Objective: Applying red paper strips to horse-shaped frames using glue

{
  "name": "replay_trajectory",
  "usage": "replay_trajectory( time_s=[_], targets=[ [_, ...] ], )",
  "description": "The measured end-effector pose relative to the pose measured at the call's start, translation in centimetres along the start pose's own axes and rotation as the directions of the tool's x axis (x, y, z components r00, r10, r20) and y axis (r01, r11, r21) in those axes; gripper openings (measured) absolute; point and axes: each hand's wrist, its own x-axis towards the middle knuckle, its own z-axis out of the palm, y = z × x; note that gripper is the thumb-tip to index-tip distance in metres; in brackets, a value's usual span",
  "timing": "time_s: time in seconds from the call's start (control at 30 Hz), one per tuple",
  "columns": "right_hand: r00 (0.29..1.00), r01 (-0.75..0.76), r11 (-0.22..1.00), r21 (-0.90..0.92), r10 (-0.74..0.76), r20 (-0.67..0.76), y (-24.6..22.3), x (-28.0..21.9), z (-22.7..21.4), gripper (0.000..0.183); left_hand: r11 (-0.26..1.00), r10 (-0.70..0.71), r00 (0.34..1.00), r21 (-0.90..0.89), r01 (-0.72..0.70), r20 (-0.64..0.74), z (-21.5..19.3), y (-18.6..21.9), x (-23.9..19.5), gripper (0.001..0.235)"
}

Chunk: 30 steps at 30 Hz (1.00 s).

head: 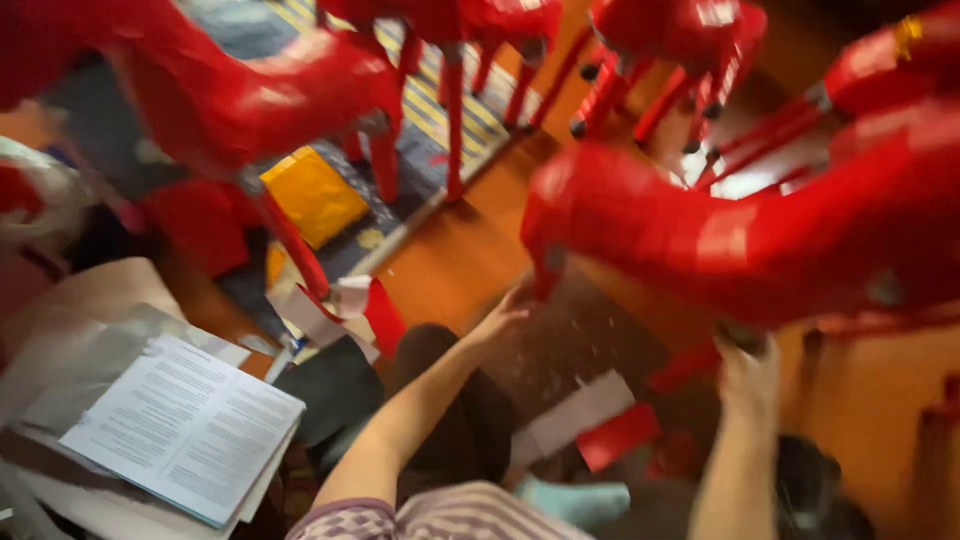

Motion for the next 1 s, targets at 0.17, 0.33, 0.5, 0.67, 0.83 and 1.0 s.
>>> replay_trajectory(
  time_s=[0.17,0.33,0.5,0.67,0.83,1.0],
  targets=[
    [0.978,-0.044,0.995,0.092,0.062,-0.201,0.4,-3.2,7.7,0.036,0.822,-0.008,0.987,0.564,-0.084,0.160,6.2,-9.2,2.3,0.073],
    [0.946,0.166,0.985,0.055,-0.143,-0.289,5.9,-3.6,13.4,0.057,0.269,0.349,0.919,0.920,-0.286,0.184,10.7,-9.9,2.6,0.083],
    [0.882,0.464,0.876,-0.127,-0.471,-0.026,4.4,-8.2,10.7,0.050,0.087,0.393,0.915,0.987,-0.133,0.088,7.8,-8.5,3.6,0.046],
    [0.876,0.186,0.978,-0.094,-0.209,-0.436,5.3,-10.9,4.9,0.034,0.179,0.349,0.930,0.966,-0.184,0.113,8.9,-4.0,0.5,0.045],
    [0.964,-0.267,0.917,-0.296,0.246,-0.104,3.9,-7.9,3.0,0.067,0.154,0.316,0.940,0.971,-0.185,0.129,7.9,-5.1,1.4,0.044],
    [0.898,-0.430,0.846,-0.314,0.436,-0.055,6.9,-4.6,2.9,0.080,0.176,0.287,0.946,0.962,-0.207,0.151,10.7,-2.6,1.0,0.043]
  ],
)
